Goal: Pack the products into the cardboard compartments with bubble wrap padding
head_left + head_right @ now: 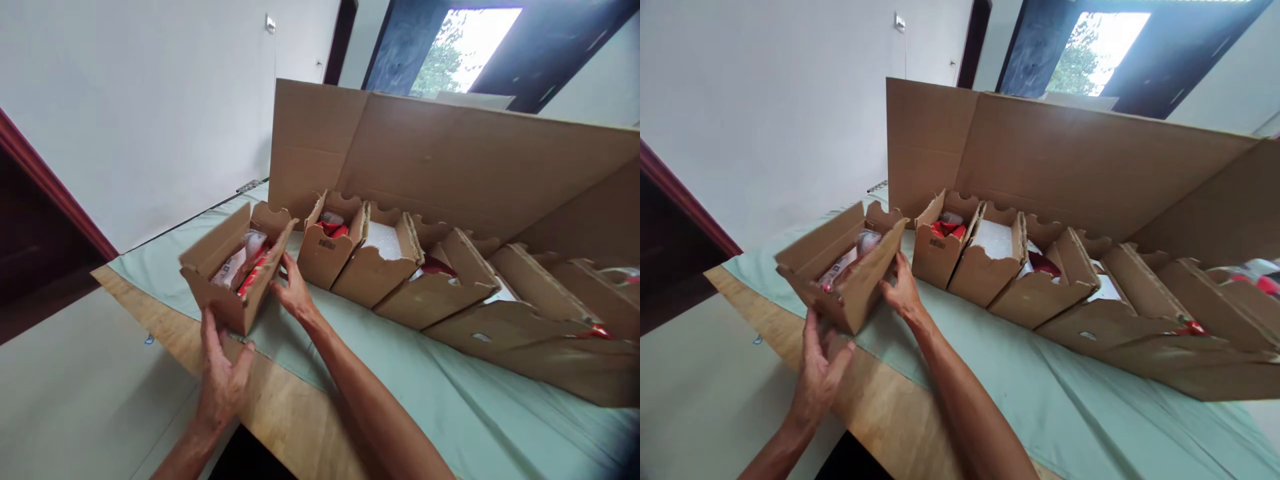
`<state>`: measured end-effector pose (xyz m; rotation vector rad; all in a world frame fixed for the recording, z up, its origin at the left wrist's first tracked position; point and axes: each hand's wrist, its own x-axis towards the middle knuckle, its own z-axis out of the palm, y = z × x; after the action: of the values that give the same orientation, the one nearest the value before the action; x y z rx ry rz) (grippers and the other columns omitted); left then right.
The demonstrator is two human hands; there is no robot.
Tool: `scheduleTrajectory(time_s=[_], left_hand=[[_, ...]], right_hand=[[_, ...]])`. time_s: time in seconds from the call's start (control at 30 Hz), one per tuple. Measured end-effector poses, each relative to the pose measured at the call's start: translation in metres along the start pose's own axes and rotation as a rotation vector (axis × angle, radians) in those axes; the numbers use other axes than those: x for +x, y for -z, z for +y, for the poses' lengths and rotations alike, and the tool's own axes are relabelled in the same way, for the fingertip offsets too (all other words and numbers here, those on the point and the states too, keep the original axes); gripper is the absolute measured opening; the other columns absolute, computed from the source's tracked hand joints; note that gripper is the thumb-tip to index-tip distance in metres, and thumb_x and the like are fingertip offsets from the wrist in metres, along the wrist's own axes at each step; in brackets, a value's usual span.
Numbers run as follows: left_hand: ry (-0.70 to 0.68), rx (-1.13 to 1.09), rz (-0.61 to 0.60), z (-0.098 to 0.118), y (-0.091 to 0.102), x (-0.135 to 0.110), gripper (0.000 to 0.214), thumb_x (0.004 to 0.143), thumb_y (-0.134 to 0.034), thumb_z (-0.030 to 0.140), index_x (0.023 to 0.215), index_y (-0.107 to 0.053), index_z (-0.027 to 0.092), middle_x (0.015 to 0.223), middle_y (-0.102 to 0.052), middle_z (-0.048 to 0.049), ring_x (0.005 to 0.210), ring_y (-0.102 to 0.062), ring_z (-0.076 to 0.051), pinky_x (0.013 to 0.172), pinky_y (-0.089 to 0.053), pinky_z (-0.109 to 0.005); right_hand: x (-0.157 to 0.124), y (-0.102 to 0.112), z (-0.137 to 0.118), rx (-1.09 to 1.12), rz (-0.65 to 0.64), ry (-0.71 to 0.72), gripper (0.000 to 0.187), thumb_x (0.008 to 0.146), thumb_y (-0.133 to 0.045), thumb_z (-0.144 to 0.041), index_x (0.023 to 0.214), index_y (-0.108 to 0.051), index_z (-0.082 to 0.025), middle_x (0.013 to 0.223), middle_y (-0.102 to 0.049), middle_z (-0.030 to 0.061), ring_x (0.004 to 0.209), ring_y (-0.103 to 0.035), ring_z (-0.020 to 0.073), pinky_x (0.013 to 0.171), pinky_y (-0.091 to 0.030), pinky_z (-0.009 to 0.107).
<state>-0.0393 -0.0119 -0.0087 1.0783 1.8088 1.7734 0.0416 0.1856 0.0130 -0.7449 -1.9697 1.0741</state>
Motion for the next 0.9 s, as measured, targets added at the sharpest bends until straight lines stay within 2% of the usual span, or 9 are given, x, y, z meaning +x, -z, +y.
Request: scheduleTrajectory(time_s=[0.1, 0.23, 0.37, 0.47, 0.57, 0.7, 0.8, 0.9], left_hand=[[0.014, -0.030, -0.017, -0.006, -0.009, 0.005, 0.092, 0.091, -0.065, 0.034, 0.165, -0.011, 0.027, 0.175, -0.009, -0.0125, 0.158, -0.024, -0.035, 0.124, -0.035, -0.051], [0.020, -0.060, -0.080, -0.002, -0.021, 0.021, 0.090, 0.090, -0.066, 0.034, 0.164, -0.016, 0.026, 0.174, -0.010, -0.0134, 0.158, -0.024, -0.034, 0.123, -0.038, -0.050], [0.016, -0.073, -0.127, 0.002, -0.041, 0.052, 0.090, 0.086, -0.067, 0.034, 0.162, -0.021, 0.020, 0.171, -0.016, -0.0172, 0.158, -0.024, -0.035, 0.122, -0.040, -0.048], [0.057, -0.072, -0.167, -0.001, -0.060, 0.076, 0.094, 0.081, -0.069, 0.031, 0.161, -0.022, 0.017, 0.171, -0.015, -0.0209, 0.156, -0.029, -0.038, 0.121, -0.041, -0.050], [0.073, -0.067, -0.208, -0.006, -0.078, 0.092, 0.095, 0.080, -0.069, 0.029, 0.162, -0.021, 0.019, 0.171, -0.016, -0.0211, 0.155, -0.031, -0.038, 0.121, -0.040, -0.052], [0.097, -0.039, -0.253, -0.016, -0.088, 0.092, 0.097, 0.081, -0.070, 0.033, 0.162, -0.020, 0.015, 0.168, -0.026, -0.0239, 0.154, -0.034, -0.037, 0.123, -0.036, -0.052], [0.133, -0.006, -0.321, -0.022, -0.083, 0.079, 0.086, 0.087, -0.066, 0.046, 0.158, -0.032, 0.014, 0.160, -0.044, -0.0232, 0.150, -0.041, -0.035, 0.125, -0.032, -0.053], [0.149, 0.017, -0.380, -0.025, -0.074, 0.067, 0.078, 0.093, -0.056, 0.060, 0.157, -0.038, 0.019, 0.161, -0.046, -0.0182, 0.153, -0.036, -0.032, 0.128, -0.025, -0.049]], right_hand=[[-0.031, -0.006, 0.016, -0.024, -0.002, -0.015, 0.084, 0.077, -0.068, -0.029, 0.155, -0.041, -0.016, 0.166, -0.033, 0.0200, 0.152, -0.033, 0.0363, 0.115, -0.043, 0.057], [-0.059, -0.013, 0.026, -0.041, 0.020, -0.039, 0.073, 0.076, -0.066, -0.024, 0.147, -0.052, -0.017, 0.156, -0.048, 0.0179, 0.145, -0.045, 0.0346, 0.119, -0.039, 0.056], [-0.063, -0.019, 0.025, -0.030, 0.117, -0.048, 0.064, 0.076, -0.060, -0.017, 0.140, -0.056, -0.019, 0.146, -0.057, 0.0154, 0.136, -0.055, 0.0307, 0.117, -0.043, 0.052], [-0.064, -0.021, 0.023, -0.019, 0.226, -0.068, 0.060, 0.081, -0.056, -0.015, 0.140, -0.055, -0.019, 0.148, -0.052, 0.0163, 0.138, -0.051, 0.0301, 0.117, -0.043, 0.050], [-0.065, -0.022, 0.023, -0.010, 0.294, -0.080, 0.061, 0.084, -0.056, -0.016, 0.144, -0.050, -0.020, 0.149, -0.050, 0.0163, 0.140, -0.049, 0.0304, 0.119, -0.041, 0.050], [-0.065, -0.025, 0.026, -0.001, 0.292, -0.086, 0.066, 0.082, -0.057, -0.017, 0.148, -0.047, -0.019, 0.145, -0.053, 0.0178, 0.135, -0.053, 0.0316, 0.116, -0.044, 0.051], [-0.066, -0.026, 0.026, -0.001, 0.266, -0.104, 0.068, 0.082, -0.058, -0.019, 0.149, -0.046, -0.016, 0.142, -0.057, 0.0198, 0.129, -0.058, 0.0327, 0.112, -0.048, 0.053], [-0.067, -0.028, 0.024, -0.018, 0.255, -0.127, 0.066, 0.082, -0.058, -0.019, 0.147, -0.048, -0.015, 0.140, -0.060, 0.0198, 0.127, -0.060, 0.0318, 0.111, -0.049, 0.052]])
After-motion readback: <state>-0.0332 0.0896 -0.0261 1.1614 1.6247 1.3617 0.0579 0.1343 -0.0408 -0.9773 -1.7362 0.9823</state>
